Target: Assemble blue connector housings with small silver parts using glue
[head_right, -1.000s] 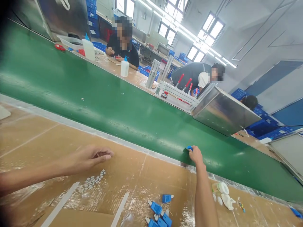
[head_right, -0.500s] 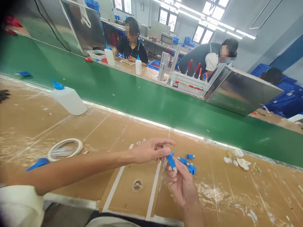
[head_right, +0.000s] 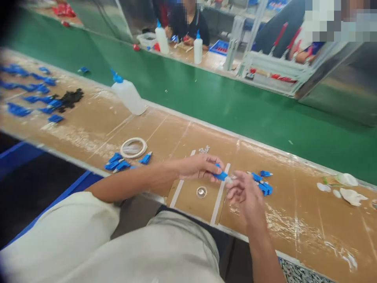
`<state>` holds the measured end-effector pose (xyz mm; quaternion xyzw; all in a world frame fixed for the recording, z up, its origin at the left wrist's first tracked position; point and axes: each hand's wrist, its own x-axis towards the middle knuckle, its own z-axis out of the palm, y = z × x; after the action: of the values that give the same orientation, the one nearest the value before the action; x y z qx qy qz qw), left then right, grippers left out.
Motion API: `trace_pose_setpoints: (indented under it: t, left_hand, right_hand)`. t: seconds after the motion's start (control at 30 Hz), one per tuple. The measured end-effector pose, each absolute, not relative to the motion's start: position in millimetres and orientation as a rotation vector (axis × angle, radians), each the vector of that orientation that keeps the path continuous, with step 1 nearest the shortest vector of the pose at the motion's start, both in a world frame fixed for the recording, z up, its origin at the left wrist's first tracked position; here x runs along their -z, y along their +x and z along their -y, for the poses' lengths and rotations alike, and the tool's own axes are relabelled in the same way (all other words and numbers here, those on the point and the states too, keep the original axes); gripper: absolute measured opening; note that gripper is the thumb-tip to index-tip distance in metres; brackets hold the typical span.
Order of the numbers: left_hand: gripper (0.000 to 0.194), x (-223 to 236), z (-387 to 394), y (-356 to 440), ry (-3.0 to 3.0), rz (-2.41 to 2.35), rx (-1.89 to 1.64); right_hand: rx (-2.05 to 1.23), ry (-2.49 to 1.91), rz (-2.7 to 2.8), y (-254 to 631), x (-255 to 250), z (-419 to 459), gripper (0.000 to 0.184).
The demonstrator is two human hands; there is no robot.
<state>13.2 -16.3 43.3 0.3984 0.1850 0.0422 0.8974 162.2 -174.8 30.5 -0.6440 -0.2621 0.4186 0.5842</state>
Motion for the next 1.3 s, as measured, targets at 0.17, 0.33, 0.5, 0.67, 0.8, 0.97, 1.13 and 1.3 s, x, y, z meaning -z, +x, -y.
trace_pose_setpoints:
  t: [0.17,0.33,0.5,0.67,0.8,0.97,1.13,1.3]
  left_hand:
    - [0.016,-33,16,-28,0.361,-0.56,-0.314]
    - [0.023,-15,24,-40,0.084,-0.706,-0.376]
    - [0.024,-5,22,-40,-0.01,-0.715,-0.339]
    - [0.017,1,16,-44,0.049,-0.733,-0.259]
    - [0.01,9,13,-48,0.183,-0.686,-0.239]
    - [0.031,17,12,-53,0.249,-0.633,-0.349]
    - [0.027,22,11,-56,0.31,-0.558,-0.342]
    - [0.026,24,15,-59,0.423,-0.522,-0.349]
  right_hand:
    - [-0.726,-1.81,1.048,146,6,186,0.05]
    - [-0.726,-1.815,1.243,125,25,186,0.04]
    - [-0.681,-1.731,1.343,121,27,179,0.024]
    - [-0.434,-1.627,1.584,123,27,171,0.008]
    - [-0.227,-1.492,1.826,118,24,160,0.009]
    - [-0.141,-1.427,1.947,112,19,156,0.01]
    - [-0.158,-1.501,1.873,112,18,168,0.016]
    - [-0.159,-1.493,1.854,113,18,173,0.024]
